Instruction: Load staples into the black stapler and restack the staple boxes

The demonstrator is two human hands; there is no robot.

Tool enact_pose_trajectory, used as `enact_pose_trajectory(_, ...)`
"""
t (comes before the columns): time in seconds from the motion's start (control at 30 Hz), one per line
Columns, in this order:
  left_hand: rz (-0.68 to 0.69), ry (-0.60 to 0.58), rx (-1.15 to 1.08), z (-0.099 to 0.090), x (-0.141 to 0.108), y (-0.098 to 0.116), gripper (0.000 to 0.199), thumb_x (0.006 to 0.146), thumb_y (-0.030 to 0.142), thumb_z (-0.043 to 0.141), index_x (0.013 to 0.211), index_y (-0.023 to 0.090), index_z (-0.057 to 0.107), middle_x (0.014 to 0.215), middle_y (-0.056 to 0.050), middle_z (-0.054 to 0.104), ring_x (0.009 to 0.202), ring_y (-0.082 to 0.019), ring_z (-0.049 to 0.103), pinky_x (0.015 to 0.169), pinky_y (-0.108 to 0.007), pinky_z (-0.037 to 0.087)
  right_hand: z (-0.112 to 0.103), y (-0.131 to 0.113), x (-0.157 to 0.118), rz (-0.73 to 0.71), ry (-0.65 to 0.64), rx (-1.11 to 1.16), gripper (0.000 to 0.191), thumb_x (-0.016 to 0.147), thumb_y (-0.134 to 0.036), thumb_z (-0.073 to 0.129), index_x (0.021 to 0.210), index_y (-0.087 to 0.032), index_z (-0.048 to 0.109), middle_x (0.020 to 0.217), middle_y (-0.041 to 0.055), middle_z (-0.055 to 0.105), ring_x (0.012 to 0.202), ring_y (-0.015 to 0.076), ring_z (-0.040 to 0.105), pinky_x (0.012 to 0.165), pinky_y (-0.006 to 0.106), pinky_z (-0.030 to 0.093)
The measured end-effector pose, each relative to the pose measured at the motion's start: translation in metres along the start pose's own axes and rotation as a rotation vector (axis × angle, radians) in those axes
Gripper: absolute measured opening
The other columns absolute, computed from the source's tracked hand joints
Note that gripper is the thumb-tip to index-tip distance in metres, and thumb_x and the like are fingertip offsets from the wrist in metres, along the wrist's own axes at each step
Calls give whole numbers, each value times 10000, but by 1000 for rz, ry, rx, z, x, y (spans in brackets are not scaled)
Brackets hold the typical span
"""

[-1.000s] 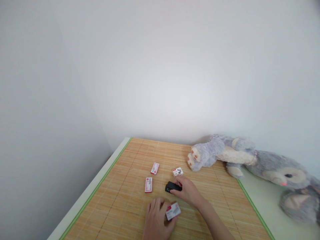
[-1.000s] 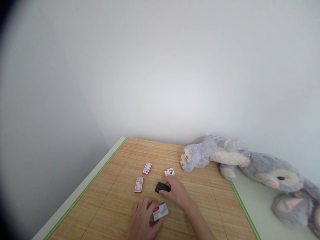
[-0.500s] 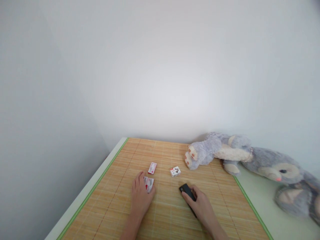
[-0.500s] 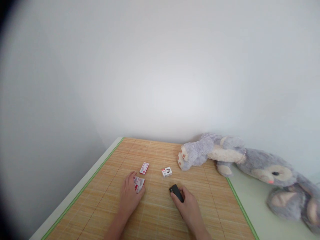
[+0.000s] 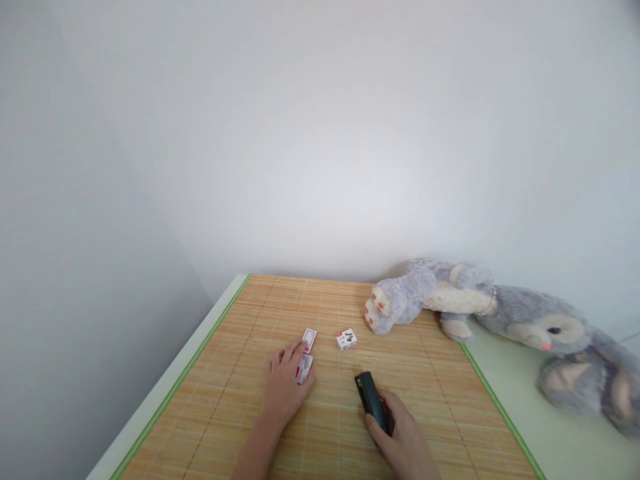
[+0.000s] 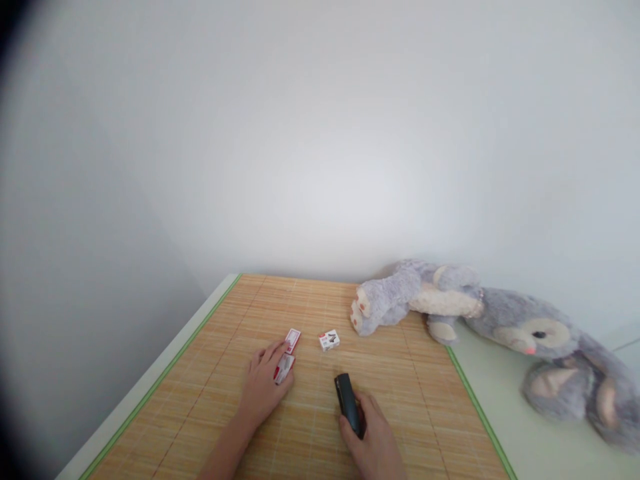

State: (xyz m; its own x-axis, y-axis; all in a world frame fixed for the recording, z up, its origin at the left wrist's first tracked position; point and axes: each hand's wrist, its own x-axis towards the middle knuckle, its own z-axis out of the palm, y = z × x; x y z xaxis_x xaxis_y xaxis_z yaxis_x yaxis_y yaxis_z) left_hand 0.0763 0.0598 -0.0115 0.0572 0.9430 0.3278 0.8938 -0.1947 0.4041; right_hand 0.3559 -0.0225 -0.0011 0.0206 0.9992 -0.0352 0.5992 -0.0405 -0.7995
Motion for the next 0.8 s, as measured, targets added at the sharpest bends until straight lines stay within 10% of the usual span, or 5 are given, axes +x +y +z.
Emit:
enact_pose_trajectory(0.63, -17, 65, -50, -10, -63, 23, 388, 860, 277, 661, 1244, 331, 677, 1501, -51, 527, 1364, -334, 466, 1135, -539, 402, 17, -2, 6, -92, 121, -107, 351, 940, -412, 534, 1244, -261, 624, 1182, 90, 662, 1130, 293, 631, 1005, 405, 491)
enact_pose_trajectory(0.8, 249, -240, -150, -18, -82, 21, 489, 897, 274, 644, 1354, 447, 626, 1313, -24, 671, 1218, -280, 599, 1051, -470, 470, 25, 1, 4, -83, 194, -101, 312, 962, -444, 518, 1176, -260, 651, 1129, 93, 669, 1102, 305, 630, 998, 426, 490)
